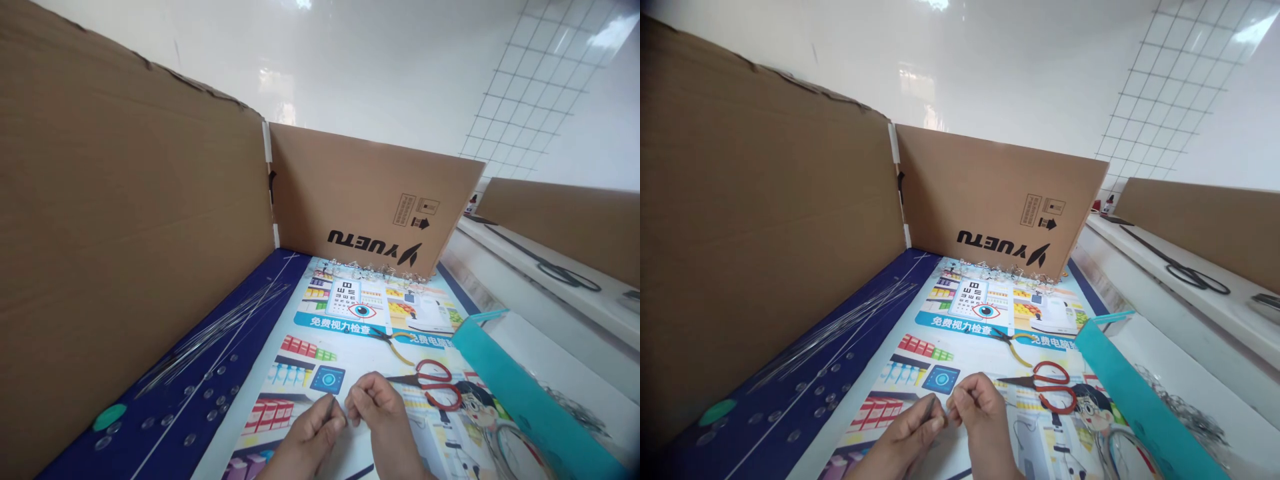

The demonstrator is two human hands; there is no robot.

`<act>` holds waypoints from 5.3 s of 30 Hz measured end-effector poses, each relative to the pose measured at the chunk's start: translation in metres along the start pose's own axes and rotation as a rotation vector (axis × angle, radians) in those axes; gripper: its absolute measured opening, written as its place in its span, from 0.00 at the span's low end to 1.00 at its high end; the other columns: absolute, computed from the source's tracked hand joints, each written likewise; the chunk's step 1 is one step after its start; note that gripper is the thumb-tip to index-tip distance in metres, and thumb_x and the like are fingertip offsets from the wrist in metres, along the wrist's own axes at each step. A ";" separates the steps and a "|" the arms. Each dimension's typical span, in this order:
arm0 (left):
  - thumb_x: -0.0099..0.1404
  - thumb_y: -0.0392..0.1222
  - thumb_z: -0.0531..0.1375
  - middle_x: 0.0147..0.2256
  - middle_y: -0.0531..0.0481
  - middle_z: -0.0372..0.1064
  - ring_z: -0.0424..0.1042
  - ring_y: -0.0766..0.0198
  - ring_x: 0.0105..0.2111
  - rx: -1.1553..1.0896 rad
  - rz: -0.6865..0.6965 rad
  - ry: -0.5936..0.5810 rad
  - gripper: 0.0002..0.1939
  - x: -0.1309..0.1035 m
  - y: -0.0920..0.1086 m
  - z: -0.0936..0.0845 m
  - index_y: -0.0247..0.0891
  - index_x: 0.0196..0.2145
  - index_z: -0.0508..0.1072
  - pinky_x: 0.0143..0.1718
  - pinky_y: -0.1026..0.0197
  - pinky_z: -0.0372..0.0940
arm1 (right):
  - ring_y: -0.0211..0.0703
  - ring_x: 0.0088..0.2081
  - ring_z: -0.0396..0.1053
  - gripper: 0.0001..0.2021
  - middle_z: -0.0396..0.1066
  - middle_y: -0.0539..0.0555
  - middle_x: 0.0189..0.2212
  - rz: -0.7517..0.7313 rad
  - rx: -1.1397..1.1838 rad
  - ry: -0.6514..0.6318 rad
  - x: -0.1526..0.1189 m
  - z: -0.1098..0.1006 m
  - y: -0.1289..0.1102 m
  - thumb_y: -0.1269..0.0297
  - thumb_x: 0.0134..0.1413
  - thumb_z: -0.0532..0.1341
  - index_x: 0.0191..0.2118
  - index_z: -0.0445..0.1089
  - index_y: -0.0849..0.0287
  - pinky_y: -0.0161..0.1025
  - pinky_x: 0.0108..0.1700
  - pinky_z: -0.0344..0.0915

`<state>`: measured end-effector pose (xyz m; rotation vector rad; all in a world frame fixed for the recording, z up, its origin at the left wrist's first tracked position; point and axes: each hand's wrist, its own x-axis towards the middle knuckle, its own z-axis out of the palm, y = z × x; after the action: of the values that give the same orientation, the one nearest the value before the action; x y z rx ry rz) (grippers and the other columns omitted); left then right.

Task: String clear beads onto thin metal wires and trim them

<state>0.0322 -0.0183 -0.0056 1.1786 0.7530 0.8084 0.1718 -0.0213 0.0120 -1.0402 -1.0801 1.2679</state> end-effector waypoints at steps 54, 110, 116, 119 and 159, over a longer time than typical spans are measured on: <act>0.66 0.50 0.46 0.28 0.51 0.61 0.61 0.66 0.30 0.099 0.146 -0.044 0.16 -0.002 0.003 -0.002 0.35 0.31 0.64 0.34 0.64 0.58 | 0.35 0.23 0.64 0.08 0.62 0.50 0.28 -0.075 -0.314 -0.099 -0.008 0.004 -0.013 0.61 0.49 0.60 0.24 0.69 0.58 0.34 0.26 0.62; 0.61 0.51 0.53 0.19 0.56 0.47 0.49 0.70 0.22 0.475 0.138 -0.105 0.22 0.009 -0.004 -0.019 0.35 0.16 0.59 0.24 0.67 0.47 | 0.40 0.30 0.66 0.06 0.70 0.52 0.25 -0.367 -0.832 -0.279 -0.002 -0.005 -0.012 0.64 0.52 0.59 0.29 0.73 0.55 0.35 0.33 0.61; 0.61 0.50 0.53 0.19 0.56 0.50 0.51 0.69 0.22 0.472 0.153 -0.105 0.20 0.008 -0.010 -0.020 0.35 0.17 0.62 0.25 0.67 0.49 | 0.40 0.30 0.66 0.06 0.70 0.51 0.26 -0.341 -0.813 -0.265 -0.002 -0.006 -0.013 0.67 0.51 0.59 0.28 0.73 0.54 0.34 0.33 0.61; 0.62 0.45 0.52 0.20 0.55 0.56 0.57 0.68 0.24 0.487 0.171 -0.101 0.16 0.007 -0.009 -0.020 0.35 0.21 0.66 0.27 0.67 0.52 | 0.39 0.31 0.67 0.08 0.71 0.51 0.26 -0.317 -0.784 -0.248 0.001 -0.008 -0.015 0.67 0.51 0.58 0.26 0.73 0.55 0.33 0.34 0.61; 0.63 0.36 0.53 0.32 0.50 0.67 0.63 0.60 0.33 1.629 0.428 -0.160 0.04 -0.056 -0.001 -0.020 0.37 0.32 0.66 0.33 0.58 0.57 | 0.48 0.33 0.67 0.13 0.70 0.54 0.32 -0.168 -1.553 -0.830 -0.022 0.000 -0.026 0.58 0.40 0.65 0.33 0.69 0.59 0.37 0.32 0.58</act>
<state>-0.0132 -0.0571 -0.0056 2.8822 1.0317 0.2787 0.1770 -0.0447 0.0370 -1.4104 -2.9304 0.4904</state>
